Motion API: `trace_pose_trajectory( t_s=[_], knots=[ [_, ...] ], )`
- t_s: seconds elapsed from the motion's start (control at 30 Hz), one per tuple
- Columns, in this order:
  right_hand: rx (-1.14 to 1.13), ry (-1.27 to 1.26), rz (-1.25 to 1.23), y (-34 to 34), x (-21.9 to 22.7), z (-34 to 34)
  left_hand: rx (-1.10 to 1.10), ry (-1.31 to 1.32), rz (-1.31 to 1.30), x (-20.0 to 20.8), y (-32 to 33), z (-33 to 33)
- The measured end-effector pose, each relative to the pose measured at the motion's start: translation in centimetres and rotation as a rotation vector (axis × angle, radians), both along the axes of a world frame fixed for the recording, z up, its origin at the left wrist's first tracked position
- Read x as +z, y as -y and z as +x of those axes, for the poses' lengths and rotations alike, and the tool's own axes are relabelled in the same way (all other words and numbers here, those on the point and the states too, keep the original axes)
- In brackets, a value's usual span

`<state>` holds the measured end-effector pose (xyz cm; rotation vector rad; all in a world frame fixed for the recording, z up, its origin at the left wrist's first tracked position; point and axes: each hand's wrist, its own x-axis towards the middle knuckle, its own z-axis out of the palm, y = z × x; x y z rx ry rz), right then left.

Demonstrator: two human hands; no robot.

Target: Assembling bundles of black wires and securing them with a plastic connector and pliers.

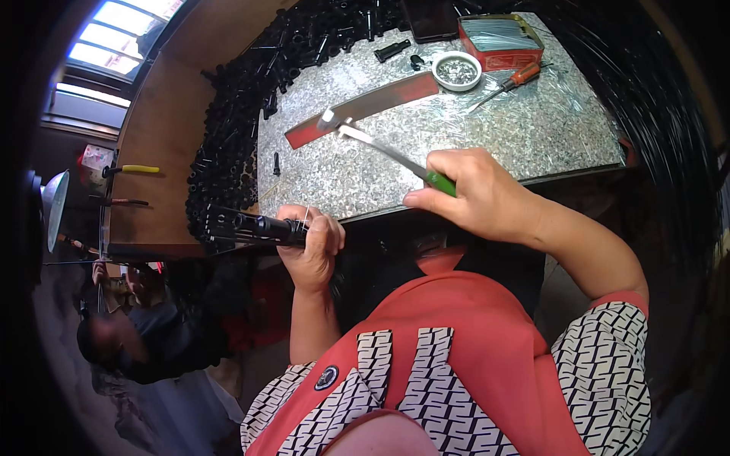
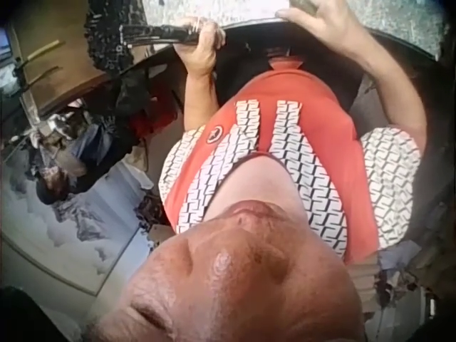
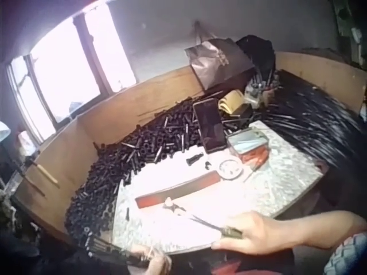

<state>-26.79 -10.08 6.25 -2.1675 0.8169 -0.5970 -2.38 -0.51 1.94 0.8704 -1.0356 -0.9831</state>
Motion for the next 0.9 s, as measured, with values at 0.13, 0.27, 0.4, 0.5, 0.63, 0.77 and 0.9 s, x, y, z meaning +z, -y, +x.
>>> trace_pose_trajectory(
  t_s=[0.13, 0.27, 0.4, 0.5, 0.63, 0.77, 0.9],
  knots=[
    [-0.073, -0.066, -0.651, 0.3, 0.5, -0.5, -0.065, -0.016, -0.075, -0.5, 1.1, 0.2],
    [-0.166, -0.144, -0.98, 0.8, 1.1, 0.0, -0.116, -0.049, -0.055, -0.3, 1.2, -0.2],
    [-0.202, -0.202, -1.19, 0.8, 0.9, 0.6, -0.108, -0.061, -0.007, -0.8, 1.2, -0.7],
    [-0.173, -0.205, -1.221, 0.5, 0.4, 0.7, -0.111, -0.092, 0.056, -1.2, 1.3, -0.7],
    [-0.102, -0.204, -1.119, -0.1, 0.6, 0.5, -0.086, -0.036, 0.1, -1.5, 1.3, -0.6],
    [0.049, -0.255, -0.906, -0.8, 0.2, -0.4, -0.077, 0.004, 0.093, -1.9, 1.3, -0.2],
    [0.182, -0.245, -0.717, -1.7, -0.8, -1.2, -0.136, 0.023, 0.073, -2.6, 1.3, -0.1]
  ],
)
